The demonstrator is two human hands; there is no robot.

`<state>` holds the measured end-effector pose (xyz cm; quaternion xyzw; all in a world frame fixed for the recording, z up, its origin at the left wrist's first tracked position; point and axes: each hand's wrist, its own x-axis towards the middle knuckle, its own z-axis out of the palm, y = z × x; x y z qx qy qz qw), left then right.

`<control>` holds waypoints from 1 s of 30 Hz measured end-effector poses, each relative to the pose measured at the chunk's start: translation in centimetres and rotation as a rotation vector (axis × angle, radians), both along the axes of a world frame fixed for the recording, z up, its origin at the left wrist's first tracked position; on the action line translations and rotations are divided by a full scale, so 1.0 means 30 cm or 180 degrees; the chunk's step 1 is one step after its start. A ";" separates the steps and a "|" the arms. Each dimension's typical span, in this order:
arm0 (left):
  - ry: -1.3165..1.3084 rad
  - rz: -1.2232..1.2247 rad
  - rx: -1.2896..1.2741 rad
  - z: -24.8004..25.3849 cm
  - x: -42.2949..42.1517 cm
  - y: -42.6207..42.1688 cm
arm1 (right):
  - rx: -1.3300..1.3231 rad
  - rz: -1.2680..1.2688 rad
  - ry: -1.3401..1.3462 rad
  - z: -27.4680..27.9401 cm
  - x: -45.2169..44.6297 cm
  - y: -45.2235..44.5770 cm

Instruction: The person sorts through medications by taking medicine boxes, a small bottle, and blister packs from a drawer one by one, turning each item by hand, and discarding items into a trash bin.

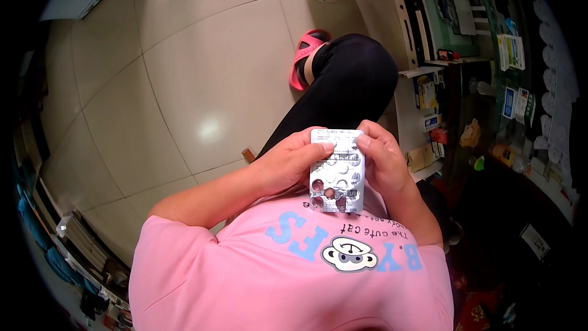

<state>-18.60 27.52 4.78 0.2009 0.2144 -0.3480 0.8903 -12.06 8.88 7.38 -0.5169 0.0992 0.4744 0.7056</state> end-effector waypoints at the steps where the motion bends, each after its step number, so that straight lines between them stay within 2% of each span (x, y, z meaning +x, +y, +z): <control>1: 0.0047 -0.0005 0.0017 -0.001 0.002 0.000 | -0.0014 -0.0059 -0.0092 0.003 0.000 0.001; 2: 0.0039 -0.0011 0.0018 -0.017 0.001 0.001 | -0.0014 -0.0064 -0.0100 0.003 0.004 -0.003; 5: 0.0054 0.0147 -0.0210 -0.051 0.002 0.002 | -0.0294 -0.0030 -0.1021 0.004 0.017 -0.030; 6: 0.0042 0.0141 -0.0205 -0.041 0.008 0.006 | -0.0289 -0.0037 -0.1032 0.012 0.021 -0.030; 8: 0.0053 0.0111 -0.0060 -0.020 0.014 0.017 | -0.0589 0.0160 -0.1936 0.034 0.024 -0.028; 16: -0.0332 -0.0024 0.0465 -0.007 0.007 -0.003 | -0.0321 0.0068 -0.2204 0.040 0.001 -0.042; 19: -0.0232 0.0027 0.0336 -0.011 0.003 -0.008 | -0.0598 0.0324 -0.2932 0.048 0.004 -0.060; 22: -0.0334 0.0099 0.0288 0.006 -0.001 -0.014 | -0.0484 0.0526 -0.3358 0.052 0.005 -0.074; 30: -0.0783 0.0012 0.0343 0.041 -0.013 -0.027 | -0.0393 0.0458 -0.3501 0.056 -0.014 -0.096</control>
